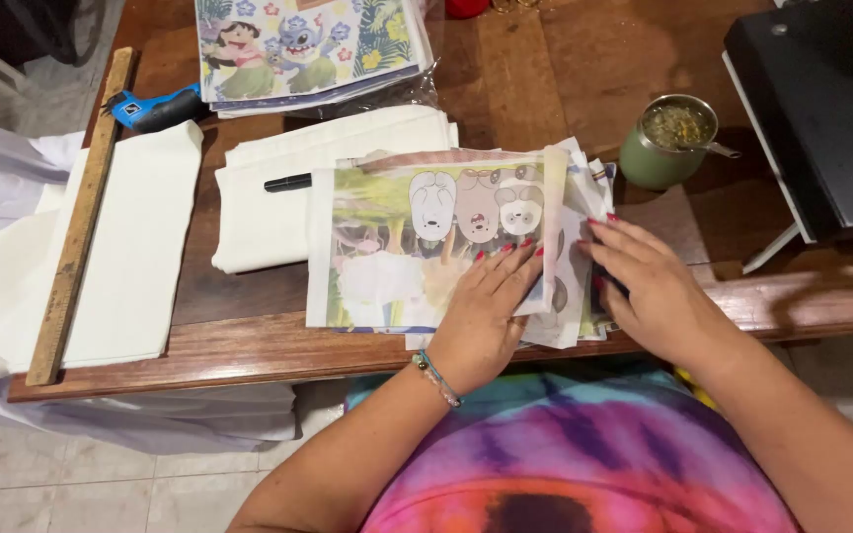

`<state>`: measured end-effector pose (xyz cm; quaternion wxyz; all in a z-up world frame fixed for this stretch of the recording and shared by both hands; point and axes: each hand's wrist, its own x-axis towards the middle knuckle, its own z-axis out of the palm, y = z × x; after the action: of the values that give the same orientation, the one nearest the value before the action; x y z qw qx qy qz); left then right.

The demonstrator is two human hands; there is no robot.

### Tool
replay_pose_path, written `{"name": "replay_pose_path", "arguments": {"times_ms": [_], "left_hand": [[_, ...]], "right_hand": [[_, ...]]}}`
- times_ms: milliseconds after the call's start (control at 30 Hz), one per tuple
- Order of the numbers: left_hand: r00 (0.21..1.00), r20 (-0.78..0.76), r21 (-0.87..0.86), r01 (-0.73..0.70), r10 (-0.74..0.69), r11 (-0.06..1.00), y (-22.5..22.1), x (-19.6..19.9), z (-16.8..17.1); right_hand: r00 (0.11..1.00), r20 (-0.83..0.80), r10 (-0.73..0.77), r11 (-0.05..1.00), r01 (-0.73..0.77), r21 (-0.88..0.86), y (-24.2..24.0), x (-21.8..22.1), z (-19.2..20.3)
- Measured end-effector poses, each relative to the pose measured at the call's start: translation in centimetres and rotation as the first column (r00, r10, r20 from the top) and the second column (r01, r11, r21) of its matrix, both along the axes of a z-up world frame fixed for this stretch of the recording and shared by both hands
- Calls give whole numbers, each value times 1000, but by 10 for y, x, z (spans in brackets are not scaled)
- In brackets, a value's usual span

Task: Sorting and inspecting a stack of printed transfer papers on a work table.

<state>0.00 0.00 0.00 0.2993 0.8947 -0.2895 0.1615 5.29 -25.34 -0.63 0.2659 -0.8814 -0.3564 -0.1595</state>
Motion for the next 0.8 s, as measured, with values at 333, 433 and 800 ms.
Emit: {"name": "replay_pose_path", "arguments": {"times_ms": [333,433,800], "left_hand": [[999,-33,253,42,-34,967,-5,-11,10],[996,-66,266,78,-63,961,-5,-12,12],[993,-96,250,83,-61,965,-4,-11,12]], "right_hand": [[998,-56,6,1000,-6,8,-8,5,-7],[998,-56,29,999,-28,19,-10,7,-12],[999,-22,49,998,-48,42,-8,6,-7]]}}
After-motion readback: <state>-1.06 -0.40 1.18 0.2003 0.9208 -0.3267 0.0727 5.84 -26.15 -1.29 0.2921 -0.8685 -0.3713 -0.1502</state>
